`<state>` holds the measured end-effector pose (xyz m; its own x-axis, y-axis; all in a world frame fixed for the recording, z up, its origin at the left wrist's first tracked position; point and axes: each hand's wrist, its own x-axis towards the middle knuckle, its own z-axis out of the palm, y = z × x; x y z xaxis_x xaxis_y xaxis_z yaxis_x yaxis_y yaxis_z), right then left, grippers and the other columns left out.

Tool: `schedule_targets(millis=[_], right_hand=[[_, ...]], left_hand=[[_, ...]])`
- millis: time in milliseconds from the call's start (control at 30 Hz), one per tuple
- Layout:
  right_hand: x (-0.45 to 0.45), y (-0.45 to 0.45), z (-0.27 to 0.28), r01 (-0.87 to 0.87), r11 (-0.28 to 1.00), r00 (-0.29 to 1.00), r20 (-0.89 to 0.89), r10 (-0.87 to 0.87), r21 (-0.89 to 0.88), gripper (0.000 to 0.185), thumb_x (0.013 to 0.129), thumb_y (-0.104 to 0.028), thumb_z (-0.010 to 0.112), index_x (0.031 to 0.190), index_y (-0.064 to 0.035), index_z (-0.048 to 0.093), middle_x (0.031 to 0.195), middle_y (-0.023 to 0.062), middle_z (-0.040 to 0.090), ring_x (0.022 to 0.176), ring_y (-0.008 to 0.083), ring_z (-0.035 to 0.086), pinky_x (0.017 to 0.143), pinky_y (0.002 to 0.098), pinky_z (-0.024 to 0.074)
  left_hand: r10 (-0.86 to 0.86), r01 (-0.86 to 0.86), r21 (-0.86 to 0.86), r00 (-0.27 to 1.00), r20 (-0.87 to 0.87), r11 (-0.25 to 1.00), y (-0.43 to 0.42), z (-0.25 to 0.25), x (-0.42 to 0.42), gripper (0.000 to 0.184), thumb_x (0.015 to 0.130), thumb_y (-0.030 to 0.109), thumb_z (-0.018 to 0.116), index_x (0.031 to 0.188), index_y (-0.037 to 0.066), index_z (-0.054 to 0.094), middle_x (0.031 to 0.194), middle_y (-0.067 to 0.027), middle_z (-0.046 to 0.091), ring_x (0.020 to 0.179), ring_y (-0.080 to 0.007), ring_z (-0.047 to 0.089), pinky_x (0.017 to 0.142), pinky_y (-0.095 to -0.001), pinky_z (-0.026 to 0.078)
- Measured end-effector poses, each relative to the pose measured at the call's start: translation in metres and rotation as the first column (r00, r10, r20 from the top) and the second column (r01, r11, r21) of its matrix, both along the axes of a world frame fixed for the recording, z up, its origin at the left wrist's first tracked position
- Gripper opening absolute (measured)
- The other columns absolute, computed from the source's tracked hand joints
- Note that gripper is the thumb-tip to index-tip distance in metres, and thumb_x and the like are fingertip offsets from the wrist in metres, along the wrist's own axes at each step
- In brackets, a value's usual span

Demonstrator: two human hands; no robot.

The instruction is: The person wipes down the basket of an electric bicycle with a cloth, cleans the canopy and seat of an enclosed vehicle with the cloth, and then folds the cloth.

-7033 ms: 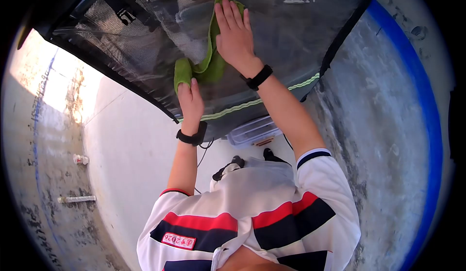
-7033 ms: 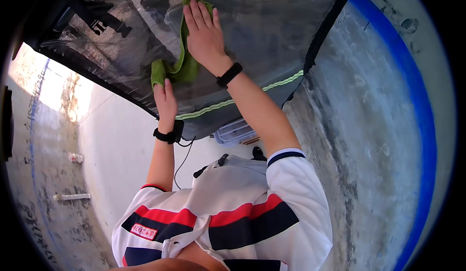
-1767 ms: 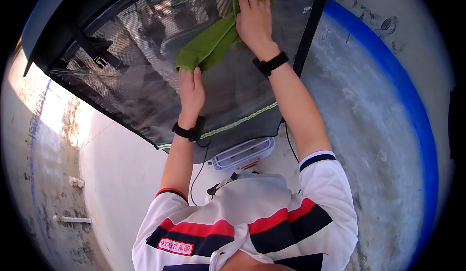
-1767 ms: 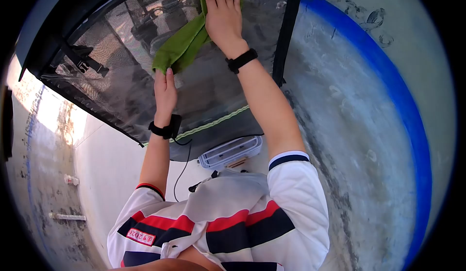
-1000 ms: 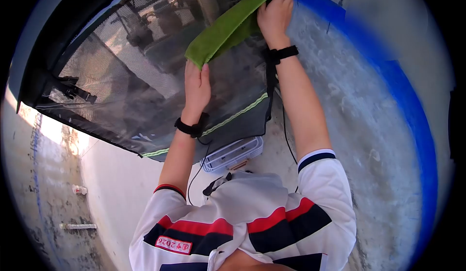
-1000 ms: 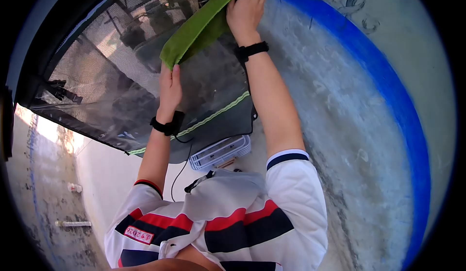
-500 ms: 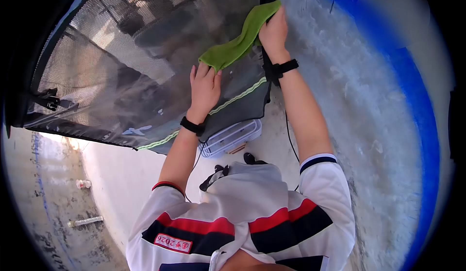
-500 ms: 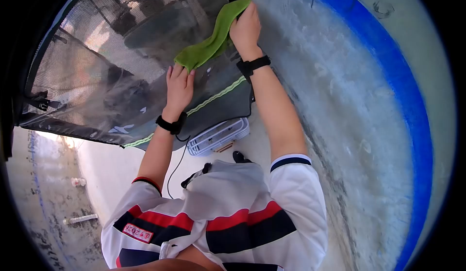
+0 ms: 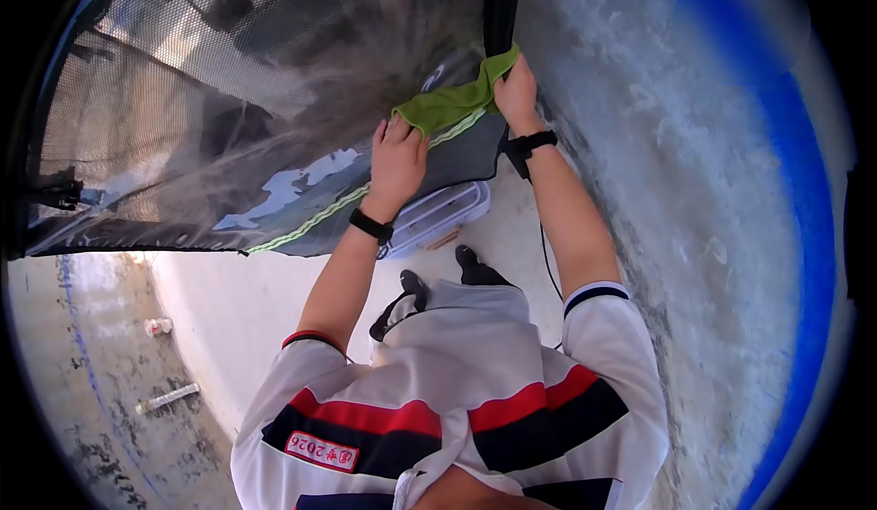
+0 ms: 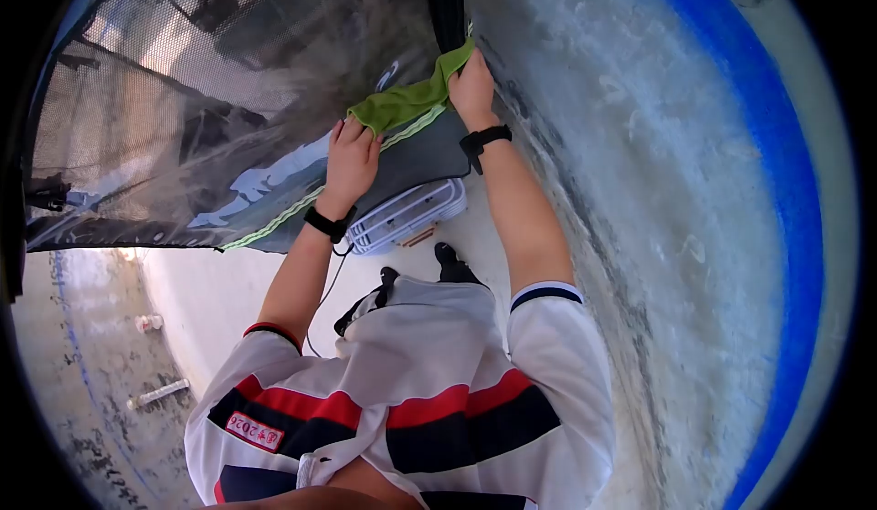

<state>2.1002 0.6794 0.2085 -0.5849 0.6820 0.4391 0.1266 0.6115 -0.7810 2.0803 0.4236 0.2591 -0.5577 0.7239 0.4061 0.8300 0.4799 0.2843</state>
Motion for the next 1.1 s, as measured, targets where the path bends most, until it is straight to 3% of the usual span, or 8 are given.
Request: schedule_targets(millis=[133,233,333,433,567,700,833,1100], right_hand=[[0.013,-0.009,-0.006,0.008,0.991,0.986,0.166,0.015,-0.133,0.026,0.081,-0.005,0.062,0.106,0.0016,0.055,0.109,0.0284,0.061,0.107,0.0475,0.056,0.087,0.0538,0.0459],[0.01,-0.014,-0.023,0.107,0.981,0.994,-0.024,-0.105,0.159,0.031,0.081,-0.003,0.061,0.111,0.0039,0.058,0.118,0.0279,0.059,0.112,0.0459,0.053,0.095,0.052,0.0427],[0.02,-0.04,-0.005,0.291,0.927,0.948,-0.202,-0.246,0.237,0.039,0.082,0.0,0.059,0.12,0.0065,0.056,0.127,0.025,0.053,0.116,0.0434,0.049,0.101,0.0493,0.0385],[0.02,-0.068,0.02,0.126,0.978,0.971,-0.222,-0.087,0.166,0.043,0.082,0.002,0.058,0.125,0.0072,0.055,0.132,0.0209,0.049,0.116,0.0412,0.048,0.102,0.0471,0.0378],[-0.007,-0.094,0.027,0.006,0.967,0.966,-0.253,0.061,0.256,0.048,0.084,0.003,0.053,0.132,0.0027,0.053,0.137,0.0215,0.047,0.123,0.0415,0.045,0.106,0.0467,0.0357],[-0.019,-0.133,0.029,-0.031,0.963,0.963,-0.252,0.1,0.267,0.06,0.081,0.005,0.052,0.141,0.0015,0.046,0.143,0.0226,0.044,0.13,0.0438,0.041,0.108,0.0482,0.0333],[-0.024,-0.184,0.038,-0.124,0.953,0.948,-0.251,0.196,0.275,0.057,0.08,0.004,0.055,0.136,0.0033,0.049,0.14,0.0221,0.045,0.129,0.0436,0.04,0.11,0.0505,0.0329],[-0.018,-0.276,0.048,-0.534,0.712,0.764,-0.1,0.638,0.456,0.048,0.084,-0.007,0.059,0.131,-0.0023,0.056,0.132,0.0152,0.054,0.123,0.0363,0.047,0.113,0.0496,0.0328]], left_hand=[[-0.012,0.014,0.047,0.999,-0.031,0.999,0.0,0.0,0.003,0.017,0.09,0.014,0.059,0.103,0.003,0.064,0.12,-0.0145,0.059,0.122,-0.033,0.052,0.106,-0.0508,0.036],[-0.021,0.021,0.051,1.0,-0.011,0.998,-0.005,0.002,0.003,0.017,0.09,0.014,0.059,0.101,0.002,0.064,0.119,-0.0149,0.06,0.121,-0.0333,0.052,0.106,-0.051,0.036],[-0.006,0.005,0.029,0.999,0.034,1.0,-0.014,0.006,0.004,0.018,0.091,0.013,0.058,0.104,0.002,0.063,0.117,-0.0146,0.061,0.12,-0.0327,0.053,0.106,-0.0512,0.036],[0.033,-0.034,0.032,0.999,0.04,0.999,-0.032,0.011,0.007,0.02,0.091,0.013,0.057,0.107,0.001,0.063,0.116,-0.0141,0.062,0.12,-0.0318,0.053,0.106,-0.0514,0.035],[0.088,-0.09,0.047,0.995,0.043,0.995,-0.064,0.012,0.006,0.02,0.092,0.012,0.056,0.108,0.003,0.062,0.116,-0.0136,0.062,0.122,-0.0315,0.053,0.107,-0.0516,0.035],[0.15,-0.149,-0.025,0.988,0.027,0.989,-0.105,0.01,0.003,0.016,0.092,0.011,0.055,0.104,0.002,0.062,0.115,-0.0144,0.063,0.122,-0.0317,0.053,0.107,-0.0523,0.035],[0.215,-0.215,0.018,0.977,0.006,0.976,-0.139,0.014,0.005,0.014,0.093,0.011,0.055,0.099,0.001,0.061,0.109,-0.0156,0.063,0.119,-0.0331,0.054,0.105,-0.0528,0.035],[0.385,-0.384,0.028,0.922,-0.035,0.923,-0.211,0.012,-0.005,0.011,0.092,0.009,0.054,0.096,0.0,0.059,0.101,-0.0174,0.064,0.104,-0.0377,0.059,0.1,-0.0519,0.039]])
